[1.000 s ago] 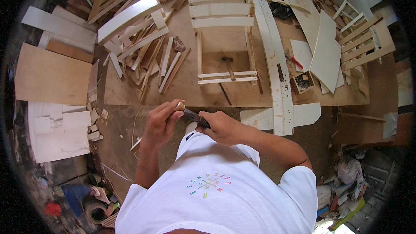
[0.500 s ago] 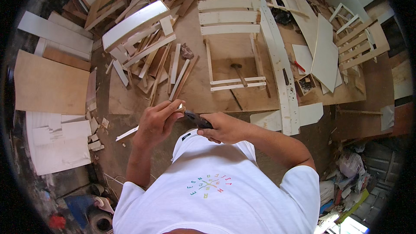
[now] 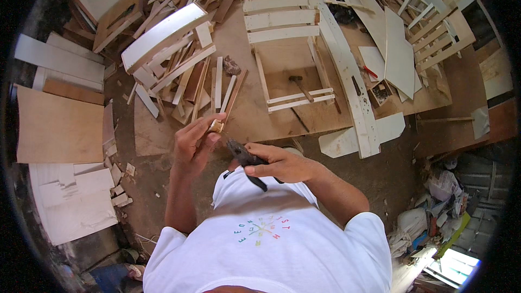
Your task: The person assembles a wooden chair by hammering slats into the frame, using pliers to pull out or adjust nails, and sorting through wooden components on a work surface.
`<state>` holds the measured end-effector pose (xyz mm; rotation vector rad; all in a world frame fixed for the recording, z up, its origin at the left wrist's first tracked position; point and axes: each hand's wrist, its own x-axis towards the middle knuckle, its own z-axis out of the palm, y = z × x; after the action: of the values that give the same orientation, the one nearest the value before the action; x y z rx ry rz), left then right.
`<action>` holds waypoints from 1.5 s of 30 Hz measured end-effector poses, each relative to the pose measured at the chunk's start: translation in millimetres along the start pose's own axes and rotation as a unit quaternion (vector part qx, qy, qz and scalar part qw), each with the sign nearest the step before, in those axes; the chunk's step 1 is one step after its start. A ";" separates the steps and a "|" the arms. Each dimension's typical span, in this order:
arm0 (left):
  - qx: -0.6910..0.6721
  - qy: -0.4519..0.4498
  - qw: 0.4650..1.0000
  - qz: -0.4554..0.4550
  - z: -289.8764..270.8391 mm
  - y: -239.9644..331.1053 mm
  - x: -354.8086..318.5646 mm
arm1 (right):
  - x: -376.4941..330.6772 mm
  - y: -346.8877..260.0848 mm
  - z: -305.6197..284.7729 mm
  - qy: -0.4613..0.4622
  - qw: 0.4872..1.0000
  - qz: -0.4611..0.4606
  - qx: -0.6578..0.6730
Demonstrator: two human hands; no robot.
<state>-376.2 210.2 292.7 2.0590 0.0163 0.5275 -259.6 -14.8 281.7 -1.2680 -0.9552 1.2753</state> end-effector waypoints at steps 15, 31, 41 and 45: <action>-0.047 -0.010 0.996 0.073 -11.0 0.8 -2.6 | 0.6 -25.2 5.8 -0.094 0.954 0.128 0.256; -0.170 -0.028 0.985 0.028 4.5 -5.6 -16.9 | -5.3 10.6 35.1 -0.117 0.887 0.068 0.441; -0.271 -0.041 0.962 0.007 7.0 -19.0 -36.2 | -8.5 12.7 68.6 -0.211 0.762 0.100 0.604; -0.272 -0.049 0.961 -0.012 3.7 -15.7 -42.4 | -8.7 18.8 79.3 -0.233 0.736 0.108 0.627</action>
<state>-410.1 206.1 262.8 1.5394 -0.1473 0.3632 -341.2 -15.4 274.1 0.0458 -0.0572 1.9327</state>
